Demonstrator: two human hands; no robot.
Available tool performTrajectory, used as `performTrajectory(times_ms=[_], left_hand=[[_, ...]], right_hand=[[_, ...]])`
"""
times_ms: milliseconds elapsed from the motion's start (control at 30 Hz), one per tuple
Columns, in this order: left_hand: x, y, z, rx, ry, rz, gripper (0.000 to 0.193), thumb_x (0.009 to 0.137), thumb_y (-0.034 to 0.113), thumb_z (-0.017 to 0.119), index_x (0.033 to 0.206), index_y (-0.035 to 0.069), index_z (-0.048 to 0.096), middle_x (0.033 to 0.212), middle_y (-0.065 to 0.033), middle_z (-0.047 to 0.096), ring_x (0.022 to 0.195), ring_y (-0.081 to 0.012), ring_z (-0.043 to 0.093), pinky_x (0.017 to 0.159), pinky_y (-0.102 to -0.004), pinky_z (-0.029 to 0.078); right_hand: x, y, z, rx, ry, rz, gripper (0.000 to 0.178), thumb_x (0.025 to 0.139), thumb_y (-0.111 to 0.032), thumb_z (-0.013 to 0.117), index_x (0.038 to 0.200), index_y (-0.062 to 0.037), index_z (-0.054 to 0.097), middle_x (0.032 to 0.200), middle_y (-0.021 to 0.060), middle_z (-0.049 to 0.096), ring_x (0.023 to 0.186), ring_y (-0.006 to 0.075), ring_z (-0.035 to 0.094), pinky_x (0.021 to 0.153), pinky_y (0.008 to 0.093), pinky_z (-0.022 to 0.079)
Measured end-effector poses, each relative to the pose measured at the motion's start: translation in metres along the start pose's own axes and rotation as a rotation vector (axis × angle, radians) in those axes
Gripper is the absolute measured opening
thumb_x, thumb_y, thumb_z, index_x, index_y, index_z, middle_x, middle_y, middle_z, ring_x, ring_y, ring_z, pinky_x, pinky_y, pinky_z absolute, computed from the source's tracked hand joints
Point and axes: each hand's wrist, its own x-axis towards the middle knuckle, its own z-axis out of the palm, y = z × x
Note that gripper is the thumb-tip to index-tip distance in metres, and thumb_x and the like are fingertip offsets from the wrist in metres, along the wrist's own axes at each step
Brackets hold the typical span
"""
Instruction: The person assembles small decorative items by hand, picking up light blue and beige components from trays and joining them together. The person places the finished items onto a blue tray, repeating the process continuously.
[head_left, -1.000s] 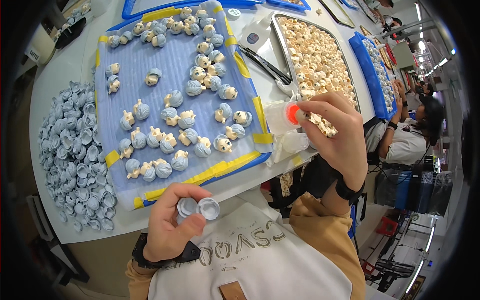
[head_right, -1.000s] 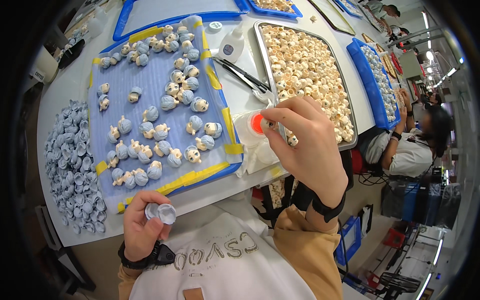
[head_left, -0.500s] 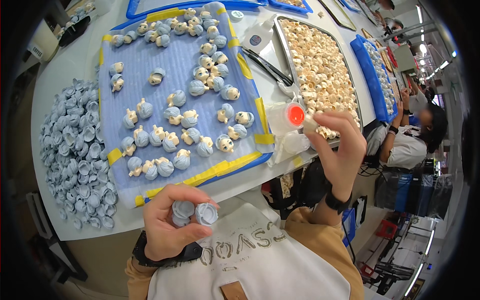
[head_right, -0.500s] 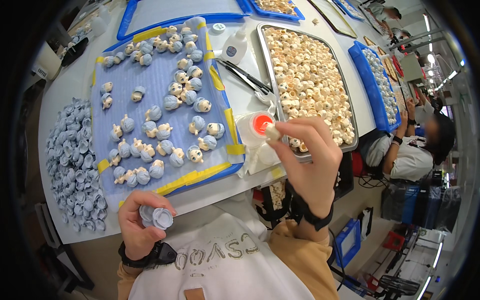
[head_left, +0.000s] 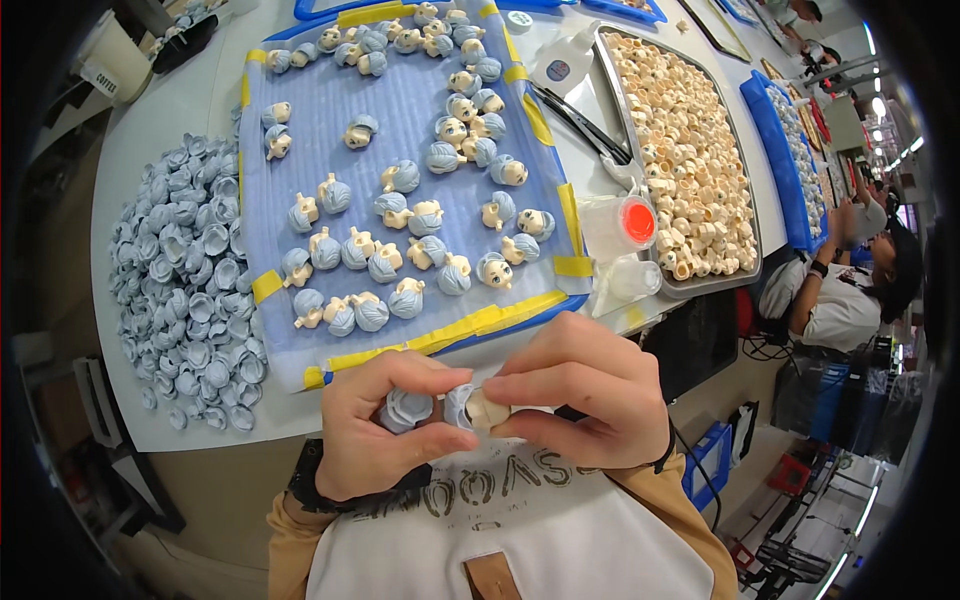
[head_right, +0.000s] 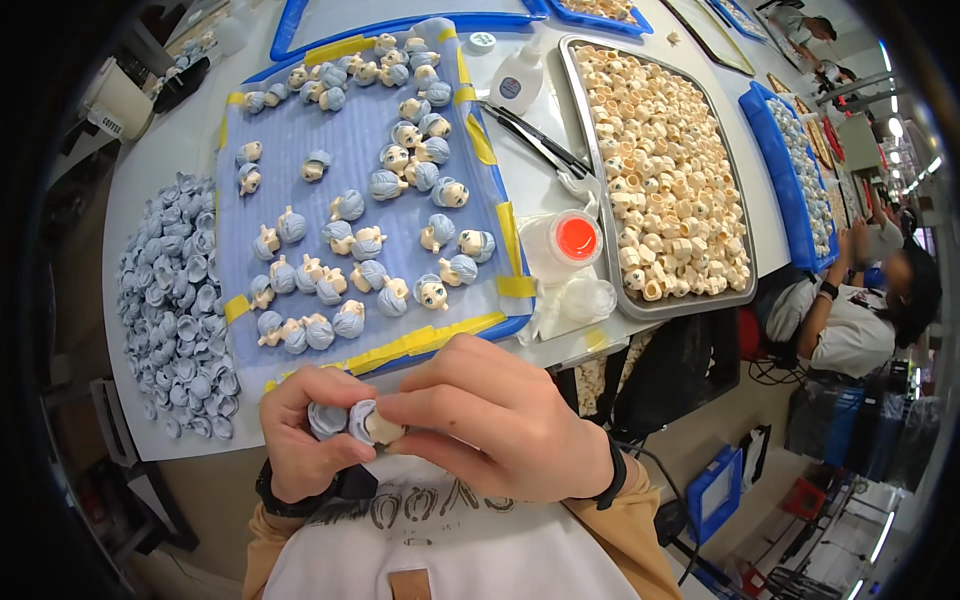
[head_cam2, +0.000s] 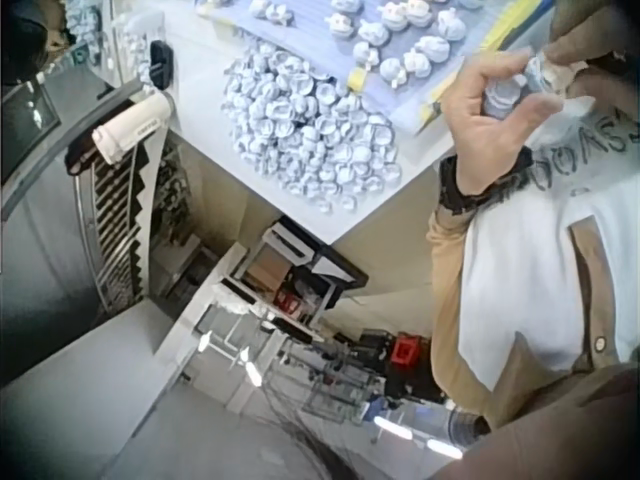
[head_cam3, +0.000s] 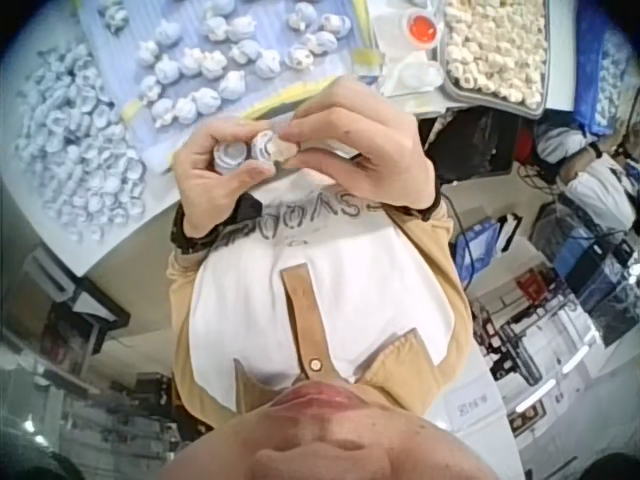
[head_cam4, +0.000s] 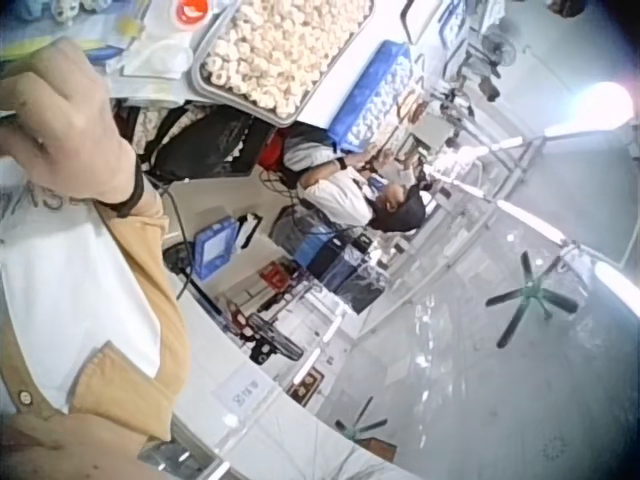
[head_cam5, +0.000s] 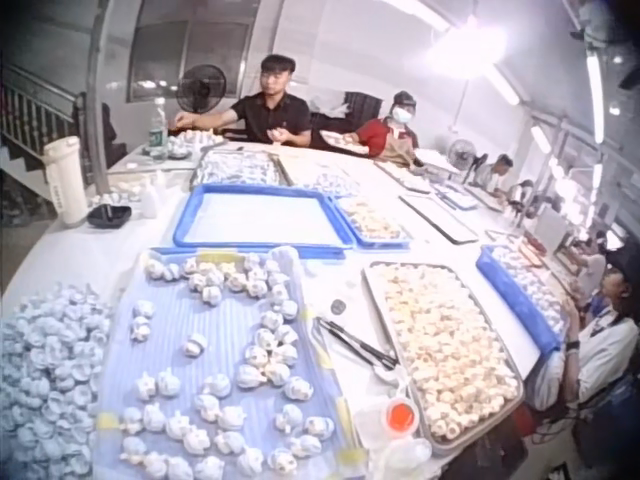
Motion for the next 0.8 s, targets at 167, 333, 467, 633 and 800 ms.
performTrajectory(times_ms=[167, 333, 467, 633, 800], left_hand=[[-0.001, 0.002, -0.002, 0.055, -0.032, 0.002, 0.036, 0.065, 0.007, 0.082, 0.094, -0.002, 0.063, 0.088, -0.0103, 0.066, 0.077, -0.0119, 0.061, 0.067, -0.024, 0.047], [0.0, 0.003, 0.0, 0.069, 0.002, 0.037, 0.036, 0.065, 0.009, 0.082, 0.093, -0.002, 0.063, 0.088, -0.0106, 0.066, 0.077, -0.013, 0.061, 0.068, -0.0245, 0.047], [0.0, 0.004, -0.001, 0.053, 0.002, 0.034, 0.036, 0.065, 0.01, 0.082, 0.093, -0.002, 0.062, 0.086, -0.0097, 0.065, 0.076, -0.0133, 0.061, 0.067, -0.0246, 0.047], [0.0, 0.003, -0.001, 0.154, -0.021, 0.091, 0.038, 0.066, 0.01, 0.082, 0.094, -0.002, 0.061, 0.086, -0.0097, 0.065, 0.075, -0.0121, 0.059, 0.065, -0.0238, 0.046], [-0.001, 0.001, 0.002, 0.006, 0.042, 0.022, 0.034, 0.073, 0.02, 0.078, 0.093, -0.001, 0.06, 0.081, -0.0059, 0.062, 0.07, -0.0088, 0.055, 0.061, -0.0218, 0.043]], right_hand=[[0.001, -0.002, -0.003, -0.049, -0.048, -0.016, 0.029, 0.061, -0.003, 0.077, 0.087, 0.0019, 0.066, 0.079, 0.0113, 0.064, 0.066, 0.0197, 0.058, 0.057, 0.0274, 0.044], [0.005, -0.001, -0.001, -0.112, -0.025, -0.086, 0.029, 0.061, -0.005, 0.078, 0.086, 0.0024, 0.066, 0.075, 0.0106, 0.063, 0.063, 0.0194, 0.057, 0.053, 0.0268, 0.043], [0.005, -0.002, 0.001, -0.158, 0.011, -0.124, 0.03, 0.06, -0.007, 0.078, 0.086, 0.0024, 0.066, 0.076, 0.0097, 0.063, 0.062, 0.0192, 0.056, 0.051, 0.0263, 0.042], [0.005, -0.002, 0.001, -0.249, -0.029, -0.157, 0.031, 0.062, -0.008, 0.076, 0.088, 0.0021, 0.064, 0.079, 0.0079, 0.061, 0.062, 0.0189, 0.055, 0.052, 0.027, 0.042], [0.007, 0.0, 0.009, -0.268, 0.002, -0.214, 0.03, 0.069, -0.011, 0.072, 0.094, 0.0035, 0.062, 0.081, 0.0073, 0.059, 0.064, 0.0195, 0.055, 0.054, 0.0295, 0.042]])
